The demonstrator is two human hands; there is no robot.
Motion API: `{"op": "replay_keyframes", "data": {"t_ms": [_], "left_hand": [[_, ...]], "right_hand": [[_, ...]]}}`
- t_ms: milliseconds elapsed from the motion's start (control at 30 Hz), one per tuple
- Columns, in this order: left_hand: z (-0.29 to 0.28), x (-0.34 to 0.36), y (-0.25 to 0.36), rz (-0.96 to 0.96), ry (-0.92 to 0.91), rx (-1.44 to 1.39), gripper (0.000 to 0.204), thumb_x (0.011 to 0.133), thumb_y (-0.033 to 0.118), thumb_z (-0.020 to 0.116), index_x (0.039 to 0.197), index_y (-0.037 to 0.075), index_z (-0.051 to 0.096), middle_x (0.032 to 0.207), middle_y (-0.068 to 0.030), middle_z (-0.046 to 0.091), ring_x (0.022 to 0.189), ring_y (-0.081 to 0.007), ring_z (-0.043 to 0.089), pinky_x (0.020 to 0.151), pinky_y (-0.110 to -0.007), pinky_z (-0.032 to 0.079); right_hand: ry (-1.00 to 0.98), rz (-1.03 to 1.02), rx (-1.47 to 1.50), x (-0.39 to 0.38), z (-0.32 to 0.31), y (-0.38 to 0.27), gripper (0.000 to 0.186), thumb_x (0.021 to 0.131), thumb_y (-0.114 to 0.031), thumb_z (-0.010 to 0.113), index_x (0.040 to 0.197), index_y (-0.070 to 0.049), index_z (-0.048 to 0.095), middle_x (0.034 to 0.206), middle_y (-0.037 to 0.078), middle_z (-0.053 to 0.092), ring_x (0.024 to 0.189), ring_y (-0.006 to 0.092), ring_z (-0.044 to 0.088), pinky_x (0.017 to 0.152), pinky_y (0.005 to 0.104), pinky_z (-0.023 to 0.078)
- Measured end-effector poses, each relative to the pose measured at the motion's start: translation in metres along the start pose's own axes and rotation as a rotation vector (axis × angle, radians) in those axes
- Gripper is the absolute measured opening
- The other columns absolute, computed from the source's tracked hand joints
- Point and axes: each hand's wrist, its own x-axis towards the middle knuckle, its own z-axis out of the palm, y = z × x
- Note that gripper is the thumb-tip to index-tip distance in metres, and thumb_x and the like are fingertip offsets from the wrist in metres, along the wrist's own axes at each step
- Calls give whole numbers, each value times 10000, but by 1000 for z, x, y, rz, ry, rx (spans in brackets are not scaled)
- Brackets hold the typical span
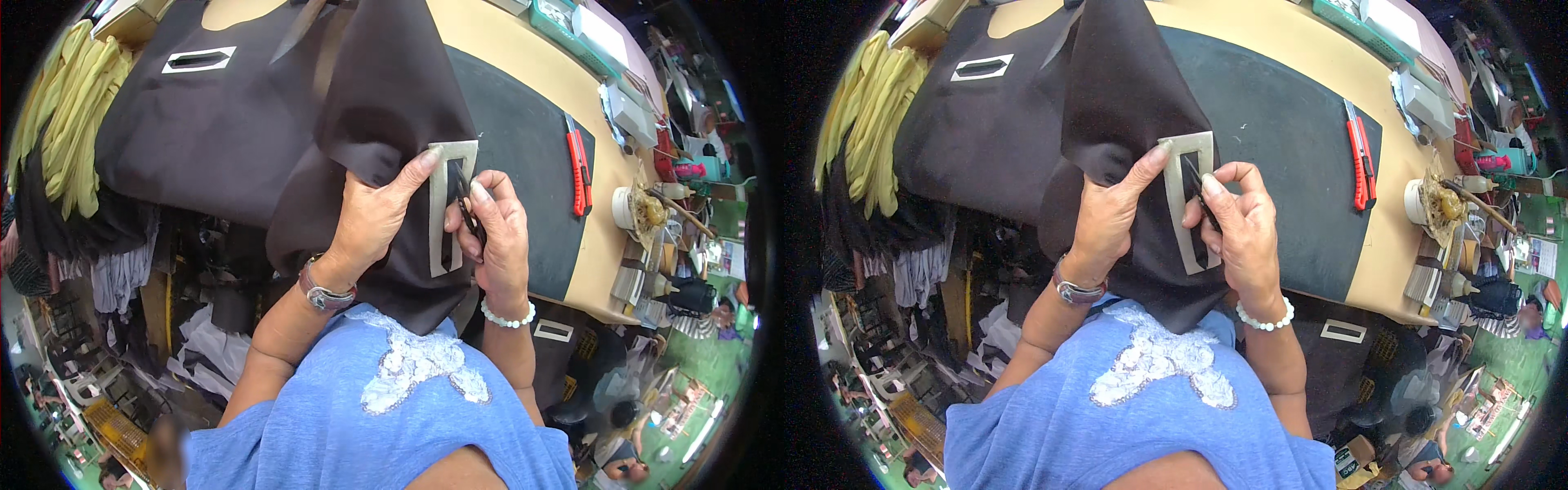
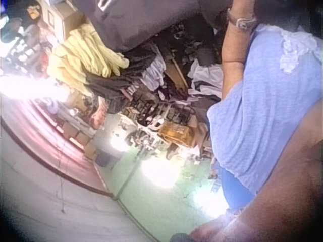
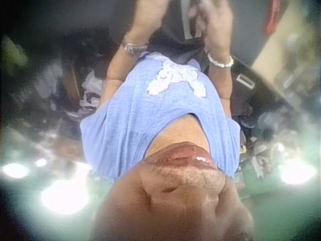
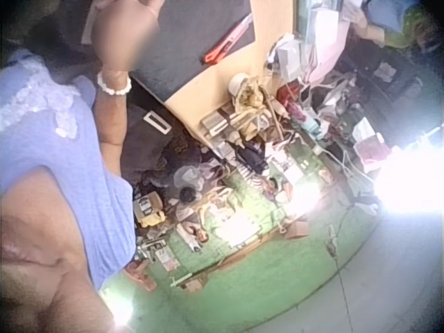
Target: The person cuts a rectangular slot in a piece of leather using a metal template and a utility knife, trims the corners with snips, applies adhesive to the edges, folds them over, and flattens the folds with a hammer.
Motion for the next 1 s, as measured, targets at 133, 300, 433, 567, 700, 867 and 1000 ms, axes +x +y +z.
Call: {"op": "replay_keyframes", "data": {"t_ms": [133, 300, 433, 567, 700, 867, 1000], "left_hand": [[0, -3, 4, 0, -13, 35, 313, 820, 87, 681, 1099, 7, 561, 1017, -77, 632, 901, -146, 604, 820, -276, 473], [3, -6, 8, 29, -2, 23, 187, 836, 79, 666, 988, -19, 623, 929, -48, 649, 802, -93, 599, 720, -228, 481], [1, -6, 6, 49, -16, 45, 193, 830, 86, 674, 987, -15, 626, 924, -42, 646, 794, -87, 594, 717, -227, 478], [0, -6, 5, 3, -7, 62, 194, 824, 95, 685, 983, -2, 629, 921, -29, 640, 801, -86, 585, 727, -230, 471], [4, -5, -4, 28, 146, -23, 216, 823, 98, 687, 1008, 17, 610, 957, -27, 622, 849, -87, 571, 773, -236, 456], [10, -6, -12, 122, 214, -91, 260, 829, 93, 680, 1054, 31, 565, 1005, -29, 590, 899, -97, 552, 813, -245, 439], [16, -10, -15, 73, 262, -124, 249, 833, 85, 673, 1049, 32, 561, 999, -29, 586, 886, -103, 549, 805, -252, 440]], "right_hand": [[-30, 24, -13, 0, -1, -5, 180, 922, -196, 544, 977, -81, 418, 659, 76, 594, 418, 8, 356, 376, 147, 252], [-41, 19, -32, -2, 0, -8, 180, 913, -172, 563, 972, -82, 418, 651, 60, 592, 459, 6, 420, 387, 140, 262], [-36, 10, -51, -3, 0, -7, 175, 908, -153, 569, 962, -81, 419, 639, 48, 591, 493, 12, 470, 408, 134, 282], [26, -58, -170, -2, 5, 1, 175, 915, -158, 557, 966, -62, 420, 628, 30, 583, 492, 11, 458, 425, 146, 303], [93, -97, -344, -10, 12, 4, 175, 933, -179, 524, 978, -48, 417, 628, 19, 568, 486, 8, 429, 434, 161, 317], [117, -12, -201, -25, 19, 10, 166, 970, -209, 441, 985, -51, 392, 668, 31, 540, 452, 10, 369, 396, 162, 299], [195, -90, -173, -25, 24, 24, 168, 980, -218, 413, 982, -54, 377, 674, 42, 530, 446, 14, 368, 385, 158, 296]]}}
